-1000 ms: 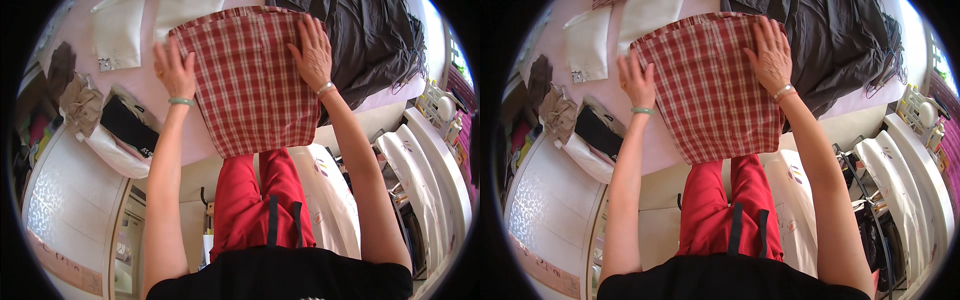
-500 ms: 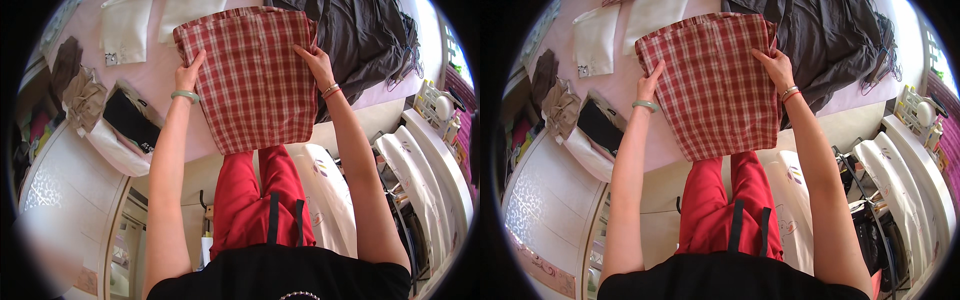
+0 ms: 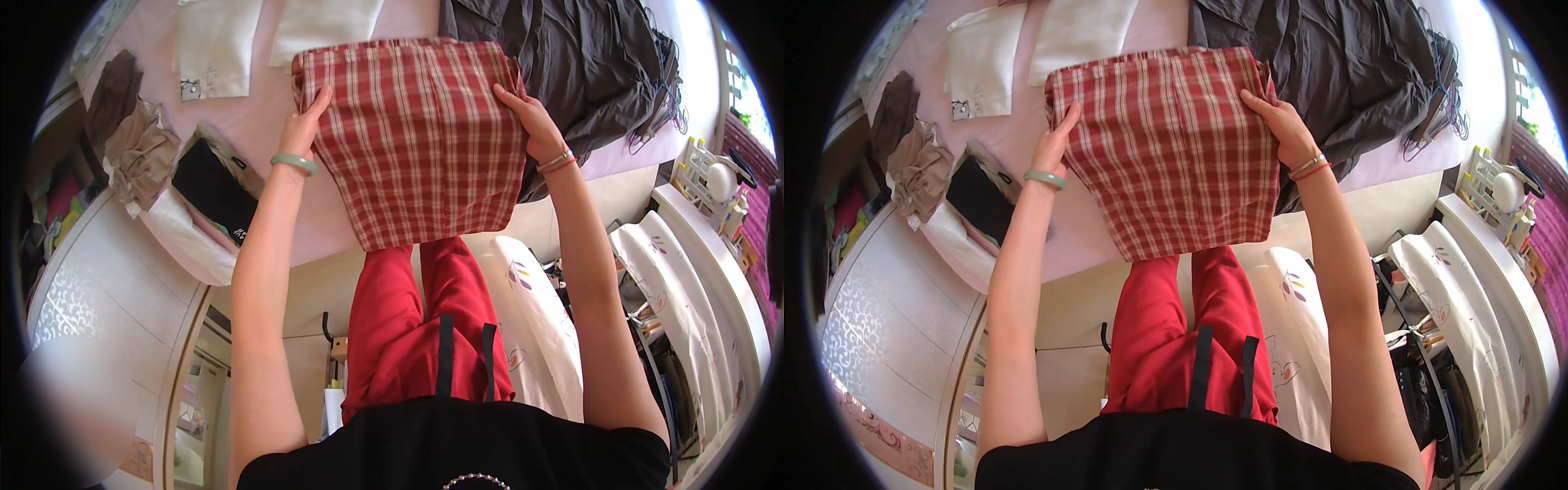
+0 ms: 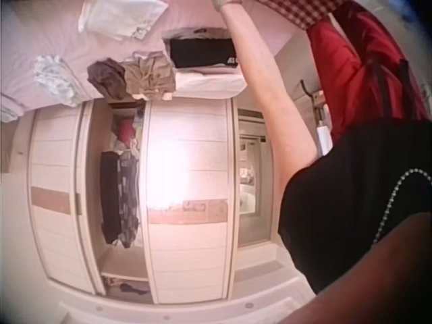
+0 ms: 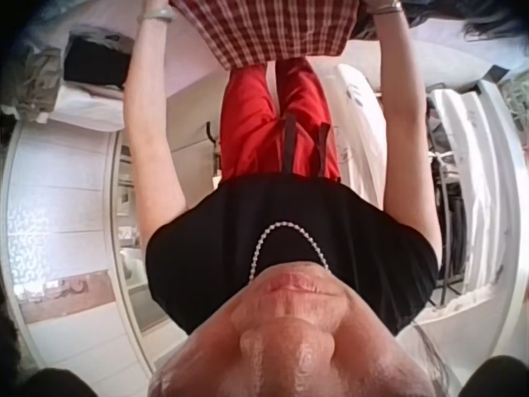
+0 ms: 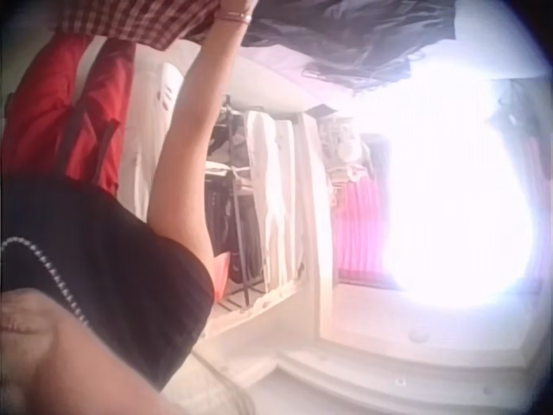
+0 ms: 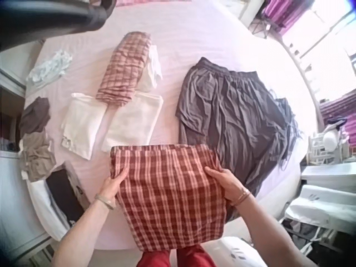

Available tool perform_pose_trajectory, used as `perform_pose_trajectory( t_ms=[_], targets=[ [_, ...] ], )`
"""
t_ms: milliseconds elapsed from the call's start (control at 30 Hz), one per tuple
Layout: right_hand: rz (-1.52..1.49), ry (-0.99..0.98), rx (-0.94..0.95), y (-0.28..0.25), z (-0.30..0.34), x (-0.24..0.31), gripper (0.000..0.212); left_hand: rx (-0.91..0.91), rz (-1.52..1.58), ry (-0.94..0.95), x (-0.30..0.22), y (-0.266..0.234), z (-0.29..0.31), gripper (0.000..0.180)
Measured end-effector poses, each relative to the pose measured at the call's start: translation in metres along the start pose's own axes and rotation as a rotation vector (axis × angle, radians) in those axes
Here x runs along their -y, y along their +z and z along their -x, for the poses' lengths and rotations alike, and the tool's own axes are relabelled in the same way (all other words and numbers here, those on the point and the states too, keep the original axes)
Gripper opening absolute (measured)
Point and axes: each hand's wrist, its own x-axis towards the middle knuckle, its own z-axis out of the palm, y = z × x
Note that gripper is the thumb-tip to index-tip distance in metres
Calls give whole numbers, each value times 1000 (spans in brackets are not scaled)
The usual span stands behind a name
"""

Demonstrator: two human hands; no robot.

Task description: The person folds a pair of red plaid shorts on a bed, smoothing the fabric and aligning the edges before stacking them. They then pick up a pair of dark grey sweatpants, turn them inside out, and begin to fold them.

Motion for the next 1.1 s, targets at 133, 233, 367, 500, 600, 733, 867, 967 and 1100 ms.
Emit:
perform_pose_trajectory(
  t_ms=[133,233,367,500,600,733,867,967,1100],
  targets=[
    [-25,-19,41,3,44,16,40,129,173,-10,-23,-14,40,61],
    [-78,-121,106,7,83,46,38,150,149,77,-75,-12,84,58],
    [-77,-415,126,29,136,120,37,194,193,422,-153,-15,115,52],
    [-153,-724,321,21,156,174,31,227,179,669,-228,-11,157,42],
    [-77,-883,398,9,163,184,29,194,-14,832,-245,-25,167,38],
    [885,-1530,-68,-78,104,121,33,-144,-1089,1384,-179,-77,126,30],
    [873,-1432,197,-47,101,44,33,478,-646,1069,-106,-57,111,33],
    [1244,-1249,94,-37,87,-14,29,318,-1065,1026,-9,-69,86,39],
    [1725,-1060,132,-73,63,-96,53,296,-1471,1147,88,-91,65,42]
  ],
)
